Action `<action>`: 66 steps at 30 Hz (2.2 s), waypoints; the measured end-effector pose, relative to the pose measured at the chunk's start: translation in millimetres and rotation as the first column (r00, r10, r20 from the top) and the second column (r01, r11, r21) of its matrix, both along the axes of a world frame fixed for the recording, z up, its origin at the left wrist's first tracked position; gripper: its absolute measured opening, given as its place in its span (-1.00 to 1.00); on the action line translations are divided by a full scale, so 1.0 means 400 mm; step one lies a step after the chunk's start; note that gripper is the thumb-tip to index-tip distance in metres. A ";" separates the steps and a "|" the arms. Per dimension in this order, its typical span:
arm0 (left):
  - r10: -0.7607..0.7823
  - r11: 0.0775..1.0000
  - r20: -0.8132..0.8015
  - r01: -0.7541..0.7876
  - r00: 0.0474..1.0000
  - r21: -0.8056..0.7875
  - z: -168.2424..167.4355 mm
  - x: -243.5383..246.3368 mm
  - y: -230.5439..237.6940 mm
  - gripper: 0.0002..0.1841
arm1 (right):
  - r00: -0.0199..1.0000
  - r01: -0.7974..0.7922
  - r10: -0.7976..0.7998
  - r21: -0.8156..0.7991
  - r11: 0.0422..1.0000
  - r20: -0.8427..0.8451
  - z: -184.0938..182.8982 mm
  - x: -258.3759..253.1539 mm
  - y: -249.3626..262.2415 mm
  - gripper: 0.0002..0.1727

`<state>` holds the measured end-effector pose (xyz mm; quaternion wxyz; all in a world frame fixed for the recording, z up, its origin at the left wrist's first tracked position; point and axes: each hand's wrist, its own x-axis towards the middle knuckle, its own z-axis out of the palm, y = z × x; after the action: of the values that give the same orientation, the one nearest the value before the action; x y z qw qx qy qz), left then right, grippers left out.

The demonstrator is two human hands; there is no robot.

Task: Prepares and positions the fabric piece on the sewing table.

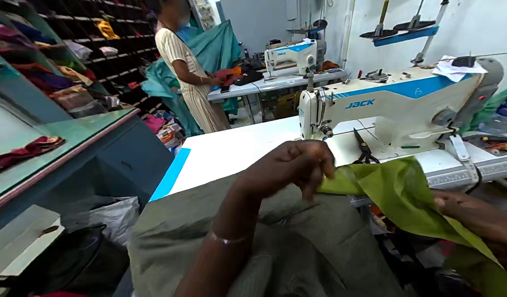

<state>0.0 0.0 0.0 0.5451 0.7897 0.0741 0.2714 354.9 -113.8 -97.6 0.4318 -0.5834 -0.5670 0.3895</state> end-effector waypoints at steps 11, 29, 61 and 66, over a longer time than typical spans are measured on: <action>0.757 0.529 -0.653 -0.568 -0.021 0.631 -0.374 0.092 0.110 0.04 | 0.927 0.211 -0.214 0.043 0.976 0.306 -0.102 0.000 0.086 -0.36; 0.684 -0.101 -0.528 -0.783 -0.503 0.614 -0.336 -0.447 0.184 0.11 | 0.977 0.186 -0.198 0.135 0.973 0.082 -0.007 -0.131 0.159 -0.71; 0.617 0.775 -0.619 -0.241 0.486 0.584 -0.298 0.098 0.169 -0.46 | 0.942 0.044 -0.123 -0.250 0.967 -0.312 -0.187 -0.287 0.109 -0.83; 0.526 0.823 -0.651 -0.134 0.547 0.552 -0.369 0.080 0.217 -0.45 | 0.827 -0.369 0.153 -0.315 0.875 -0.541 -0.151 -0.311 0.104 -0.07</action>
<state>32.1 86.9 -147.7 0.2006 0.8979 0.3918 0.0100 230.4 -72.2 -158.2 0.3740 -0.4537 -0.4178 0.6926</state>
